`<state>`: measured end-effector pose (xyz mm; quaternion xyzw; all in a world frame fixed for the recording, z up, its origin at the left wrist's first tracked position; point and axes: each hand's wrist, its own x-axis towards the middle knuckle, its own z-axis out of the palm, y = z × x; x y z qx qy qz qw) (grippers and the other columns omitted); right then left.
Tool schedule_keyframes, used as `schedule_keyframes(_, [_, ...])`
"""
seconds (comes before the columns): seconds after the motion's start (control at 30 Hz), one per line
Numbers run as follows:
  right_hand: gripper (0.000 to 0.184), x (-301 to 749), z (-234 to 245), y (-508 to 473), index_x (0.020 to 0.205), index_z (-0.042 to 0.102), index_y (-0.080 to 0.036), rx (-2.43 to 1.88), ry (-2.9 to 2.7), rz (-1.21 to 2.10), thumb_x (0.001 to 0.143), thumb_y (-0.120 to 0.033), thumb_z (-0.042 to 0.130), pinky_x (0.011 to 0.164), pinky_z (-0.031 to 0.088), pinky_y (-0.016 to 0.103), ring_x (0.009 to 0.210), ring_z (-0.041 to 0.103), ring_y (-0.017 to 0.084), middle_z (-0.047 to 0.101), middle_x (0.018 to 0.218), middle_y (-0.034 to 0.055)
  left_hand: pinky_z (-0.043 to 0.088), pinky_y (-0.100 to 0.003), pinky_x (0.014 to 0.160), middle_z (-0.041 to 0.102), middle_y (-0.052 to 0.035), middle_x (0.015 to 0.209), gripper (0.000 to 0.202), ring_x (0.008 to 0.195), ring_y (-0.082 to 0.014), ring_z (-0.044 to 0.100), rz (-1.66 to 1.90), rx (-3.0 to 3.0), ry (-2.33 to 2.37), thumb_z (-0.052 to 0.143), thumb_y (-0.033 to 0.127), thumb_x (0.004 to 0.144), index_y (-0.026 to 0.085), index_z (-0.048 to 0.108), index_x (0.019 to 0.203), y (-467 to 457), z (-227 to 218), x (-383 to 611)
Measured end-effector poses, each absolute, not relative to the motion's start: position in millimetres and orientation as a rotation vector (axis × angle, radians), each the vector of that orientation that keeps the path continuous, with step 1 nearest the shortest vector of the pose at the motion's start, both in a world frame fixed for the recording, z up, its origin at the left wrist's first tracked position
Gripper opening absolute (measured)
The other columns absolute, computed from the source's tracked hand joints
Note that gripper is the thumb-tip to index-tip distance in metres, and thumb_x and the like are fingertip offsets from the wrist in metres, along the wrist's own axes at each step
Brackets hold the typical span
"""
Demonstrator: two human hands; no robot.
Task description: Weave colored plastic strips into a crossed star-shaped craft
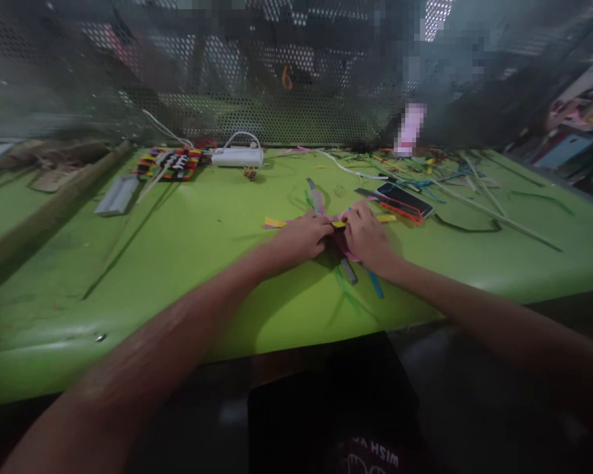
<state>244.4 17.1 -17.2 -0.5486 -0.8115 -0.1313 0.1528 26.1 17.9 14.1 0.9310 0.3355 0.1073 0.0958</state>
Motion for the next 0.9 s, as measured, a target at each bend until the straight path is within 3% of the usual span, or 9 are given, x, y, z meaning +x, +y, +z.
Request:
schedule_keyframes(0.2, [0.022, 251.6, -27.5, 17.5, 0.105, 0.074, -0.018, -1.425, -2.372, -0.524, 0.105, -0.009, 0.054, 0.099, 0.055, 0.048, 0.108, 0.064, 0.036, 0.074, 0.108, 0.0184, 0.056, -0.051, 0.121, 0.079, -0.0142, 0.141, 0.036, 0.134, -0.0314, 0.069, 0.361, 2.769, 0.992, 0.054, 0.012, 0.107, 0.017, 0.082, 0.130, 19.0, 9.3, 22.8])
schedule_keyframes(0.37, [0.025, 253.5, -18.5, 4.4, 0.105, 0.076, -0.018, -1.336, -2.469, -0.528, 0.104, -0.006, 0.053, 0.096, 0.054, 0.046, 0.103, 0.065, 0.033, 0.078, 0.105, 0.0152, 0.054, -0.049, 0.125, 0.081, -0.0140, 0.139, 0.035, 0.132, -0.0288, 0.071, 0.332, 2.749, 0.989, 0.053, 0.010, 0.107, 0.016, 0.082, 0.126, 15.1, 15.8, 23.3])
schedule_keyframes(0.5, [0.023, 258.4, -12.8, -9.7, 0.102, 0.076, -0.015, -1.288, -2.471, -0.472, 0.102, -0.004, 0.055, 0.092, 0.053, 0.041, 0.102, 0.066, 0.031, 0.078, 0.102, 0.0153, 0.050, -0.050, 0.131, 0.077, -0.0151, 0.151, 0.038, 0.142, -0.0303, 0.068, 0.283, 2.724, 1.029, 0.057, 0.009, 0.107, 0.014, 0.081, 0.135, 11.8, 20.4, 24.1])
schedule_keyframes(0.73, [0.028, 264.9, -13.6, -15.8, 0.114, 0.078, -0.014, -1.173, -2.455, -0.341, 0.102, -0.006, 0.054, 0.092, 0.056, 0.043, 0.102, 0.070, 0.031, 0.081, 0.108, 0.0159, 0.051, -0.052, 0.130, 0.073, -0.0136, 0.161, 0.037, 0.146, -0.0316, 0.066, 0.303, 2.719, 1.033, 0.057, 0.013, 0.109, 0.016, 0.082, 0.136, 12.5, 15.5, 24.0])
schedule_keyframes(0.9, [0.029, 266.3, -13.1, -15.3, 0.110, 0.079, -0.013, -1.111, -2.492, -0.420, 0.102, -0.004, 0.052, 0.088, 0.057, 0.041, 0.099, 0.071, 0.030, 0.080, 0.100, 0.0146, 0.050, -0.050, 0.130, 0.075, -0.0135, 0.157, 0.038, 0.144, -0.0300, 0.067, 0.299, 2.710, 1.035, 0.057, 0.013, 0.110, 0.016, 0.080, 0.139, 13.7, 14.8, 24.8])
